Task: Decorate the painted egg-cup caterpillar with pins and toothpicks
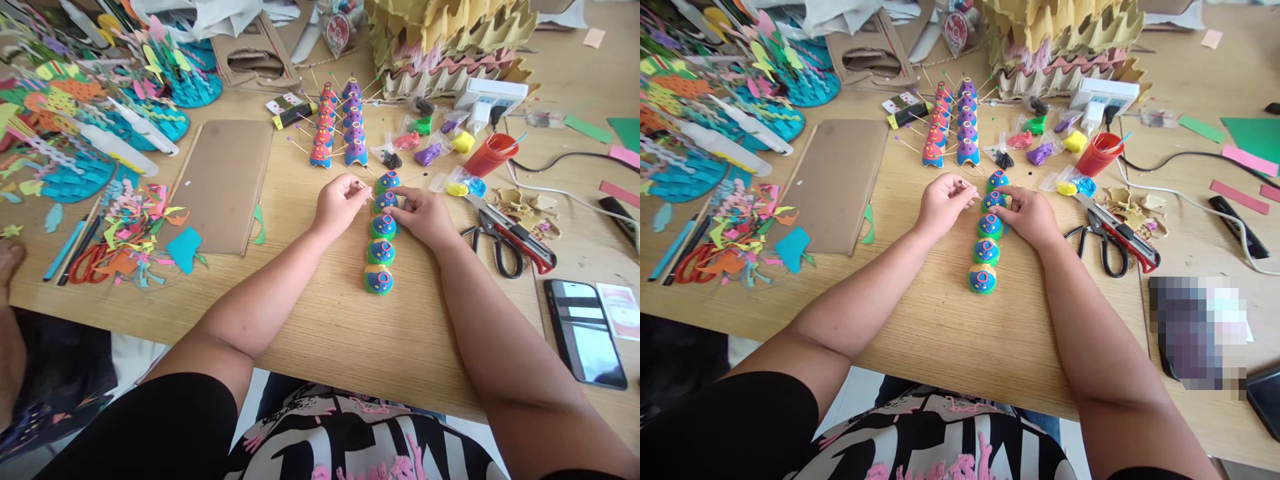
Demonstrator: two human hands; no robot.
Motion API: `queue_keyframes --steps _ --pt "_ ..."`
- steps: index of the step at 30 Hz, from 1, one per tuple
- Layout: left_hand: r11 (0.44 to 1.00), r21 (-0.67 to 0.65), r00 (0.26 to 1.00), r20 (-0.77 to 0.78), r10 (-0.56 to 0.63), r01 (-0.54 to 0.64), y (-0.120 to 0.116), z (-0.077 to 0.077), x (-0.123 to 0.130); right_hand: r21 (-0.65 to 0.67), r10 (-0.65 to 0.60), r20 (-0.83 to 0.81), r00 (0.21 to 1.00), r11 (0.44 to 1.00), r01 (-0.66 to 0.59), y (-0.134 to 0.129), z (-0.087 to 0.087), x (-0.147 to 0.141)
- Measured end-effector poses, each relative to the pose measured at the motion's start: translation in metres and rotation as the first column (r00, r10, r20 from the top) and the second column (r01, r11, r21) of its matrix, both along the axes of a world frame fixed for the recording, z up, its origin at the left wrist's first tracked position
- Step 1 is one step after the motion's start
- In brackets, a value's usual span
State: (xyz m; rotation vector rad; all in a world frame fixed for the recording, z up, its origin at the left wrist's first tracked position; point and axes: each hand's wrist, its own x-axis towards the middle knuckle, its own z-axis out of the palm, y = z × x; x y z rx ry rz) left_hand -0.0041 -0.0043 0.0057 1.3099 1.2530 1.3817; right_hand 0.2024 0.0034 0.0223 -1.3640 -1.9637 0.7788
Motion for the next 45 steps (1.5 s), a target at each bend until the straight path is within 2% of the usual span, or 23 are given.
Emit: queue_keyframes --steps 11,21,31,36,45 --pt "1.000 0.015 0.999 -0.028 -0.023 0.023 0.0013 -0.0015 -0.0006 -0.018 -0.003 0.019 1.000 1.000 0.003 0.0013 -0.0010 0.0008" --pt "0.985 0.164 0.976 -0.217 -0.009 0.046 -0.0020 -0.0007 -0.0035 -0.046 0.002 0.018 1.000 0.999 -0.001 0.0017 -0.0021 0.0005" --pt "0.982 0.185 0.972 -0.233 -0.003 0.047 -0.0013 -0.0034 -0.0024 -0.049 -0.003 0.009 1.000 0.999 0.003 0.0009 -0.0008 -0.0004" --pt "0.976 0.195 0.949 -0.315 -0.031 0.096 -0.0034 -0.0023 -0.0010 -0.033 0.006 -0.003 1.000 0.999 -0.006 0.0016 -0.0011 0.0001" --pt "0.988 0.152 0.968 -0.250 0.006 0.033 0.0022 -0.0087 -0.0014 -0.004 -0.008 -0.008 1.000 1.000 0.008 -0.0013 -0.0005 0.0003"
